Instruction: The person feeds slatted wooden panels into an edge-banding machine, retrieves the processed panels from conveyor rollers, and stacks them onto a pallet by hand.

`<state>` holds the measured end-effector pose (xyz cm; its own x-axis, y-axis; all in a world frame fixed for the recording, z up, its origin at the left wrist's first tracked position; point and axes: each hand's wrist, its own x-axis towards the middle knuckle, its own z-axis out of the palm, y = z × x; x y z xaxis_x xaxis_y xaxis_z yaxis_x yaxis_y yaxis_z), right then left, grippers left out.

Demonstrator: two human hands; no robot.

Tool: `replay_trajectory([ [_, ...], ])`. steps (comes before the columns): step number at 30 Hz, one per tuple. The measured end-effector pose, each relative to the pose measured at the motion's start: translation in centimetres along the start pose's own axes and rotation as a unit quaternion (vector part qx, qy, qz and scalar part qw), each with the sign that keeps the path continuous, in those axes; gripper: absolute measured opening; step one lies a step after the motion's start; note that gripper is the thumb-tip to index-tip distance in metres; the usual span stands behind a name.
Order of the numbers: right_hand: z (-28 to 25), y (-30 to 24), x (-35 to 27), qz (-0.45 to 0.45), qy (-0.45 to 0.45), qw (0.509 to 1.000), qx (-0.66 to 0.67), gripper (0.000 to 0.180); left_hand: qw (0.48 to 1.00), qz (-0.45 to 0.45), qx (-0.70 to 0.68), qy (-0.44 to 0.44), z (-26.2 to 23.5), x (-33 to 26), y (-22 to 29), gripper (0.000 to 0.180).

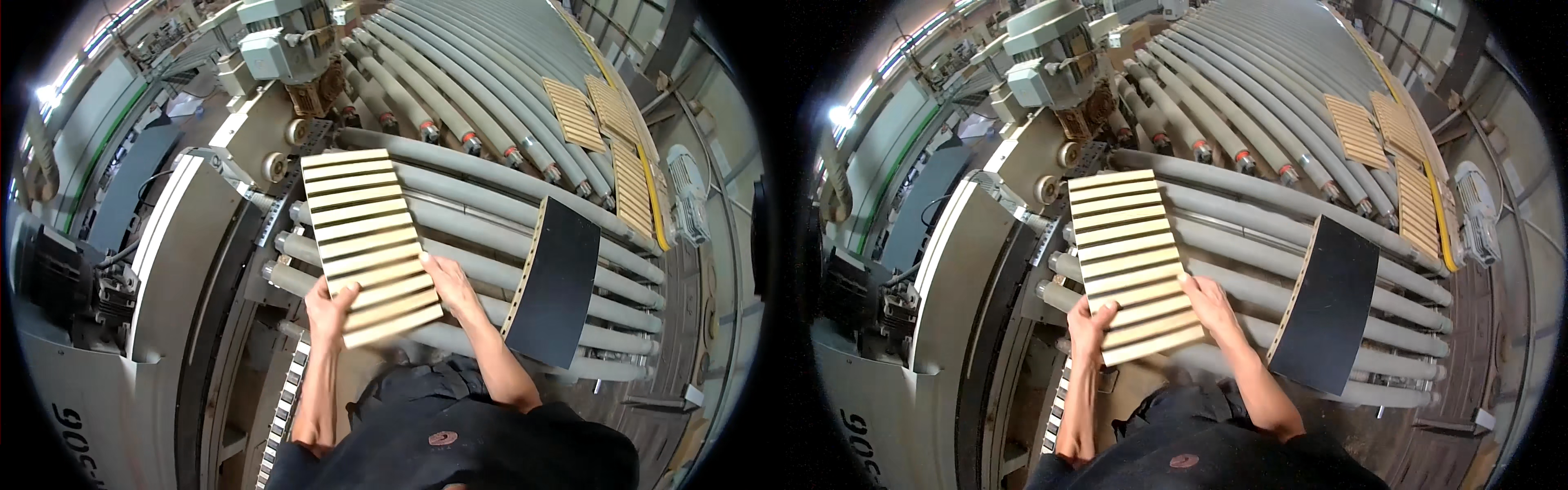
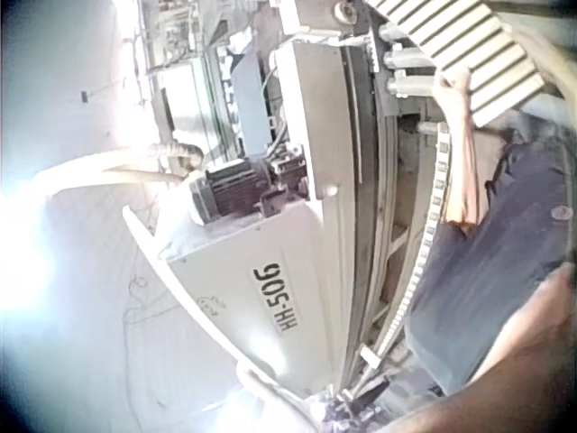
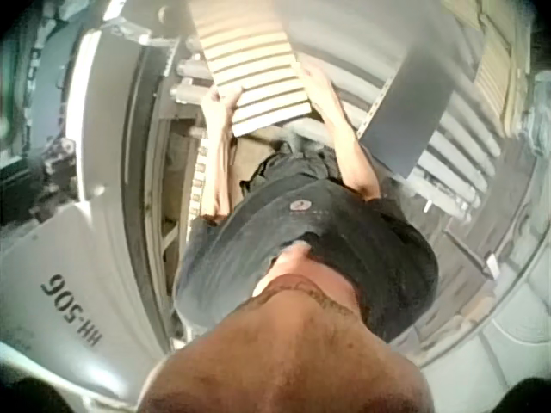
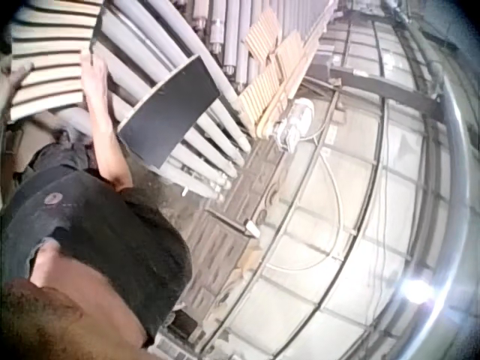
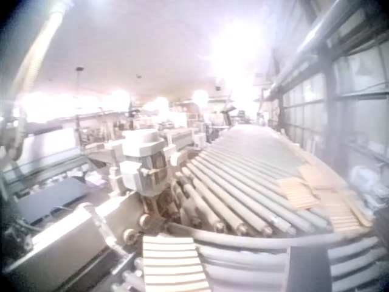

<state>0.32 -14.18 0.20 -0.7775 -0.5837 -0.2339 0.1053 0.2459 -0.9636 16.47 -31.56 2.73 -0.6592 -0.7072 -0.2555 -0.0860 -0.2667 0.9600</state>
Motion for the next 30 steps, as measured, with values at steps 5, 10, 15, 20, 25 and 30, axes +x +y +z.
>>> replay_trajectory([
  [5,1.6,-3.0,-0.6,0.008,-0.004,0.947,0.321,0.059,0.936,0.281,0.214,-0.006,1.4,-7.6,4.1,0.045],
  [10,4.4,-7.5,0.3,-0.180,-0.233,0.828,0.477,0.056,0.783,0.511,0.343,-0.091,4.9,-10.9,3.7,0.060],
  [15,4.4,-8.5,-3.1,-0.093,-0.257,0.781,0.562,0.057,0.721,0.552,0.409,-0.089,5.1,-12.2,0.7,0.067],
  [20,2.9,-8.1,-4.0,-0.155,-0.257,0.831,0.467,0.057,0.732,0.547,0.392,-0.108,5.4,-12.9,0.3,0.069],
  [25,-2.0,-6.3,-4.1,-0.222,0.108,0.956,0.158,0.041,0.737,0.599,0.302,-0.084,4.6,-11.9,3.1,0.065],
  [30,-10.5,-6.4,-11.3,-0.242,0.233,0.941,-0.035,0.041,0.919,0.350,0.143,-0.113,9.0,-9.9,4.5,0.070],
])
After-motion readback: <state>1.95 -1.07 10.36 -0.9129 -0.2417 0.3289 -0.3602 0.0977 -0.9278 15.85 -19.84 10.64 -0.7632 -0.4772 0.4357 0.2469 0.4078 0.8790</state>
